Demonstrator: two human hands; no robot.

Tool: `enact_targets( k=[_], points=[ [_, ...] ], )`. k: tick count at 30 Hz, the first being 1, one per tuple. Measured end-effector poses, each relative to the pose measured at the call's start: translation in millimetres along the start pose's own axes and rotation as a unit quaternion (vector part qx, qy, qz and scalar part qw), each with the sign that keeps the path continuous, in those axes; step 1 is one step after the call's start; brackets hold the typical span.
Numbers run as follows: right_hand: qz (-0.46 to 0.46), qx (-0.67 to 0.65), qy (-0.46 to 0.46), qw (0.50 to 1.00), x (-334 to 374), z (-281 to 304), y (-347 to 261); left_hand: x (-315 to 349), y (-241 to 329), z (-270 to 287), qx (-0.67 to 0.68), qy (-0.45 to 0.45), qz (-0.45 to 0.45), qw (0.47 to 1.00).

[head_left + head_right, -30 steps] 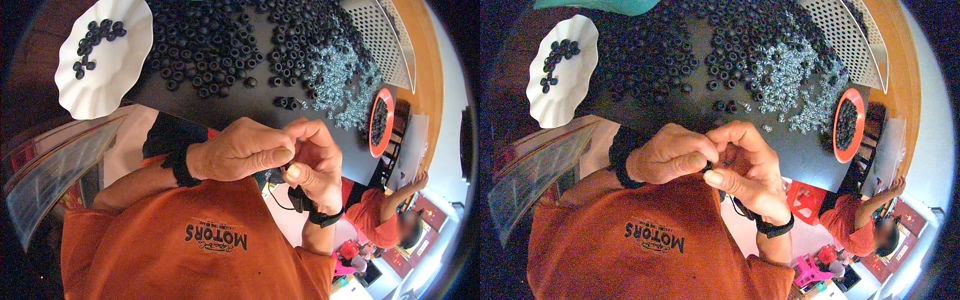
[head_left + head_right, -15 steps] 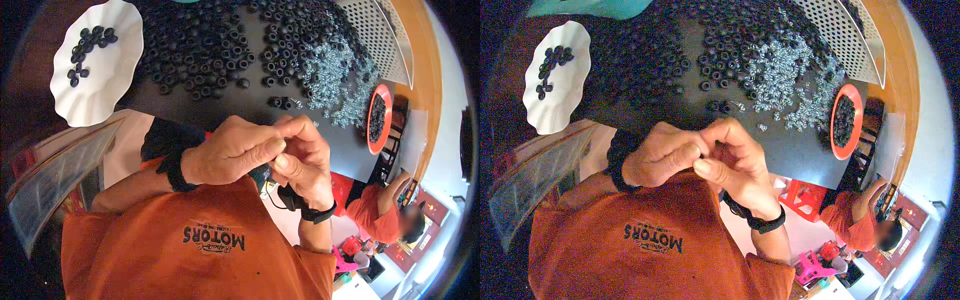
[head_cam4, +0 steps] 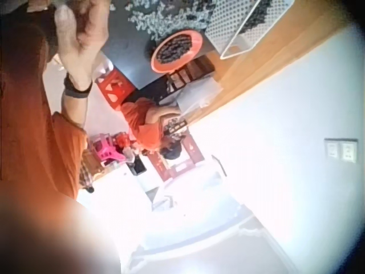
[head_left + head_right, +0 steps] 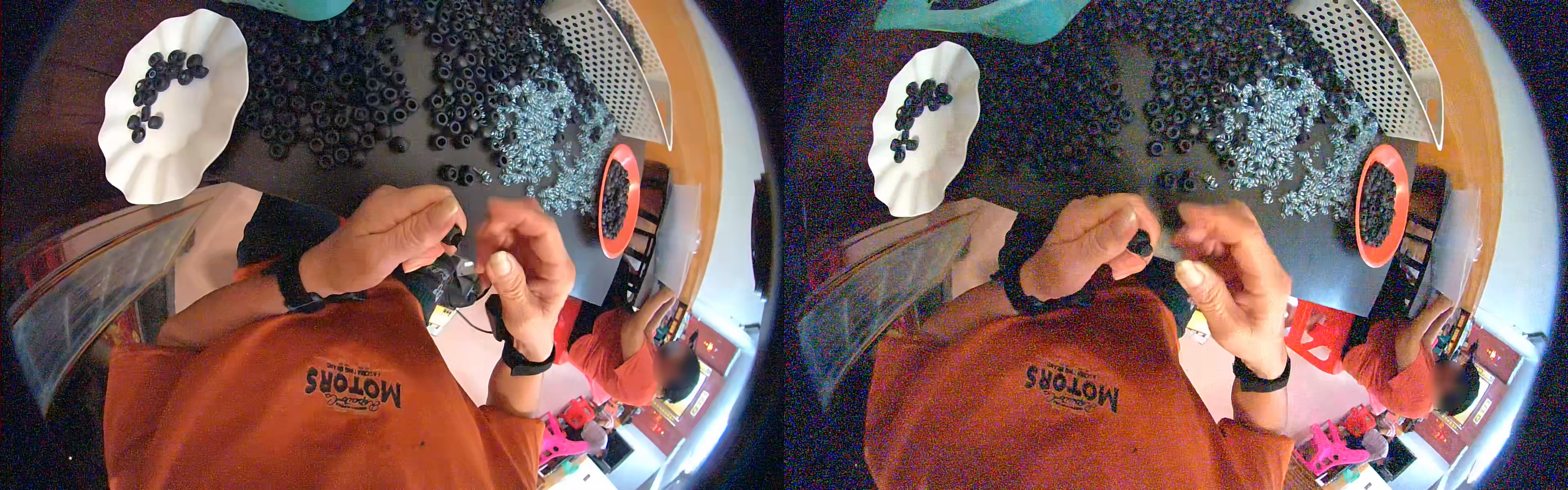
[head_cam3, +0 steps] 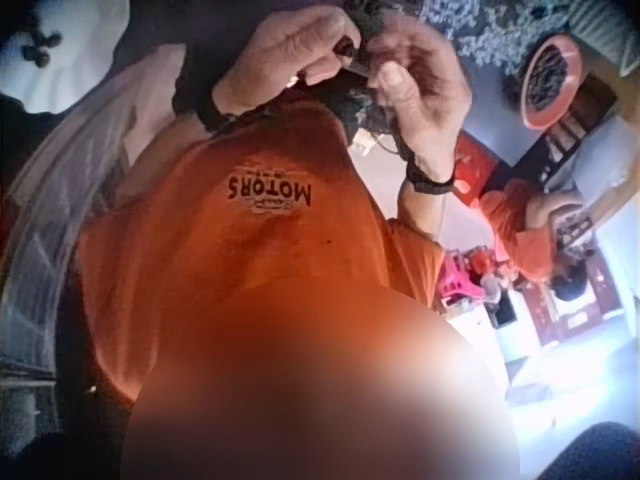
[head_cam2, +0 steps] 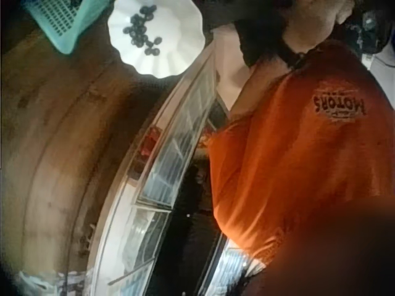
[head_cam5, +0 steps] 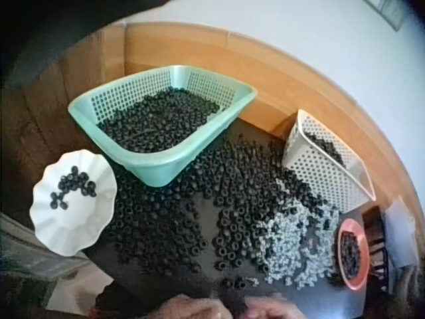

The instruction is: Inspecting and sorting small black rubber rings at a manual workstation.

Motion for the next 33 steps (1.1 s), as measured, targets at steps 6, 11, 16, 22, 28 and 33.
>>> enact_targets(
  k=[6, 11, 16, 22, 28, 33],
  points=[
    [0.226, 0.146, 0.001, 0.963, 3, -20, -28, 0, -5, -1, 0.031, -0.004, 0.006, 0.999],
    [0.347, 0.238, 0.042, 0.906, 8, -24, -36, -2, -5, -3, -0.021, -0.001, 0.006, 1.0],
    [0.352, 0.22, 0.022, 0.91, 11, -27, -39, 1, -1, 0, -0.094, 0.007, -0.003, 0.996],
    [0.156, 0.04, -0.043, 0.986, -2, -15, -21, 4, -6, -7, -0.003, -0.015, 0.007, 1.0],
    [0.124, 0.034, -0.045, 0.991, 0, -15, -24, 6, -15, -17, 0.169, -0.044, 0.113, 0.978],
    [0.15, 0.085, -0.068, 0.983, 1, -18, -30, 8, -14, -20, 0.149, -0.085, 0.163, 0.972]
  ],
)
Point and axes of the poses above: each hand's wrist, its own x-axis away from the middle knuckle, its own z-axis out of the back of the hand, y = z × x, the point moved 6 cm from there along -x, towards the middle knuckle, and after that the axes turned 13 degrees about y, right-handed, at the moved point
